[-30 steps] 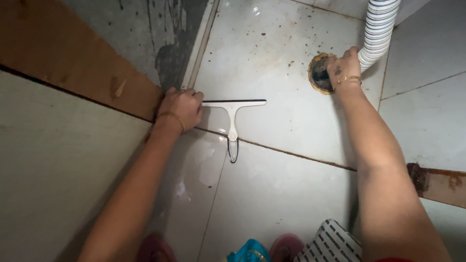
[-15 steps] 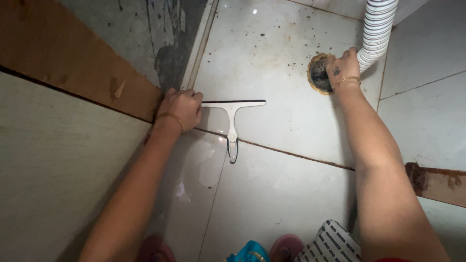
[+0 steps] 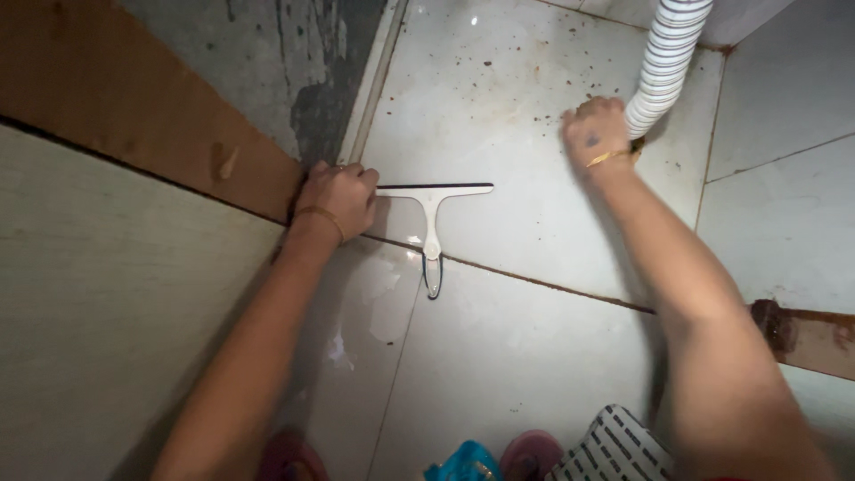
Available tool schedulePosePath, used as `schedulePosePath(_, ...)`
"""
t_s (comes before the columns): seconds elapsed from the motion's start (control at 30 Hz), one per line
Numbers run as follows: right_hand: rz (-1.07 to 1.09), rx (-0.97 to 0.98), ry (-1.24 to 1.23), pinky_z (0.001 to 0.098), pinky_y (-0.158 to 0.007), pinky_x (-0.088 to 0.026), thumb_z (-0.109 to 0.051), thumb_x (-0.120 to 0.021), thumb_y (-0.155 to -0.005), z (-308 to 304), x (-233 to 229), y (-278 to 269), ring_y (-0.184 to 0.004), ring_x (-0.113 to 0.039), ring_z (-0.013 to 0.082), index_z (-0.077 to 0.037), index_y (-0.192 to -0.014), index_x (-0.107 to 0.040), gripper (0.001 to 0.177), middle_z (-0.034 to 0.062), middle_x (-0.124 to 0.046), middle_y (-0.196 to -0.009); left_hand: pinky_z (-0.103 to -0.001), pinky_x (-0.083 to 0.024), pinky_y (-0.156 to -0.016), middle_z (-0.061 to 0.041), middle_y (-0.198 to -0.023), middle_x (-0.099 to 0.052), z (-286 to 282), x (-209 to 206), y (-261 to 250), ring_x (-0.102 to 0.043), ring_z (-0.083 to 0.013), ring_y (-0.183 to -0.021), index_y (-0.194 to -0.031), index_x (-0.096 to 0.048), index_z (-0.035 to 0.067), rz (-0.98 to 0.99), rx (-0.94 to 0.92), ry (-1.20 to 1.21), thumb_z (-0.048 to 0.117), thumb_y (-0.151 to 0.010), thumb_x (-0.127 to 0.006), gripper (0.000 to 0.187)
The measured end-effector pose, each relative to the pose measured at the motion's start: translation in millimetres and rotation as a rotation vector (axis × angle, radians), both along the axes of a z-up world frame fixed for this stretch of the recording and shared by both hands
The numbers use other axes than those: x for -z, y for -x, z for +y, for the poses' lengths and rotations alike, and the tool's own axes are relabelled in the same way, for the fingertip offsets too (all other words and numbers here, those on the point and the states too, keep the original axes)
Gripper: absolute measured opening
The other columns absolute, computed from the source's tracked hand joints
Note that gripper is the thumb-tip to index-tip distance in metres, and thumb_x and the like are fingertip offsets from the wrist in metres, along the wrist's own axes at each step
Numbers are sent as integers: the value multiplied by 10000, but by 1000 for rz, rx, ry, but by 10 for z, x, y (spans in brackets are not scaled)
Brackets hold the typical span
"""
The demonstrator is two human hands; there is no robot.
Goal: The person uses a squeegee to push water and debris across a tiled floor towards a drain. They repeatedly scrape the floor surface and the edges near the walls, maneuvering around a white flexible pipe and a metal drain cover.
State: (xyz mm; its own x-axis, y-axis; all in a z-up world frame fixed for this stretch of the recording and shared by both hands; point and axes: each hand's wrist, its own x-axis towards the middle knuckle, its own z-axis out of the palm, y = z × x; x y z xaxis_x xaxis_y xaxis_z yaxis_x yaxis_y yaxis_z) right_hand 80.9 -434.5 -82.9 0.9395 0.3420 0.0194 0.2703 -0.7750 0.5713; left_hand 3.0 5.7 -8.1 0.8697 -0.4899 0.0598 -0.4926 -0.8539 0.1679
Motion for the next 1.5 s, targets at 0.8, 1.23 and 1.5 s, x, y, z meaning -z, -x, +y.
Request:
schedulePosePath(0.8,414,860,-1038,482,-998,-508,-305,-729,-853,808,-485,1815,-1186,-640,359,-191,-1375,-552,562,150,-685,-1261,-498,-438,-1023,-153,-1035,-737,76,55,-157,-686,-319,-1007,-962,-737,119,248,1,-321,181,-837,-671,154)
schedulePosePath(1.23,-246,871,-1381,396,-933,-540,-163,-802,-841,-717,1056,3007,-1048,-711,325,-45,-1220,-733,403,194,-735,-1148,-439,-517,-869,-76,-956,-765,246,63,-80,-713,-274,-869,-934,-749,121,54,35,-192,218,-898,-680,125)
schedulePosePath(1.5,-251,751,-1444,385,-1017,-509,-163,-819,-813,-1404,1570,1301,-1144,-683,340,-20,-1226,-716,449,231,-711,-1225,-460,-521,-869,-126,-951,-759,313,159,-84,-703,-316,-808,-948,-768,98,5,52,-141,197,-828,-720,162)
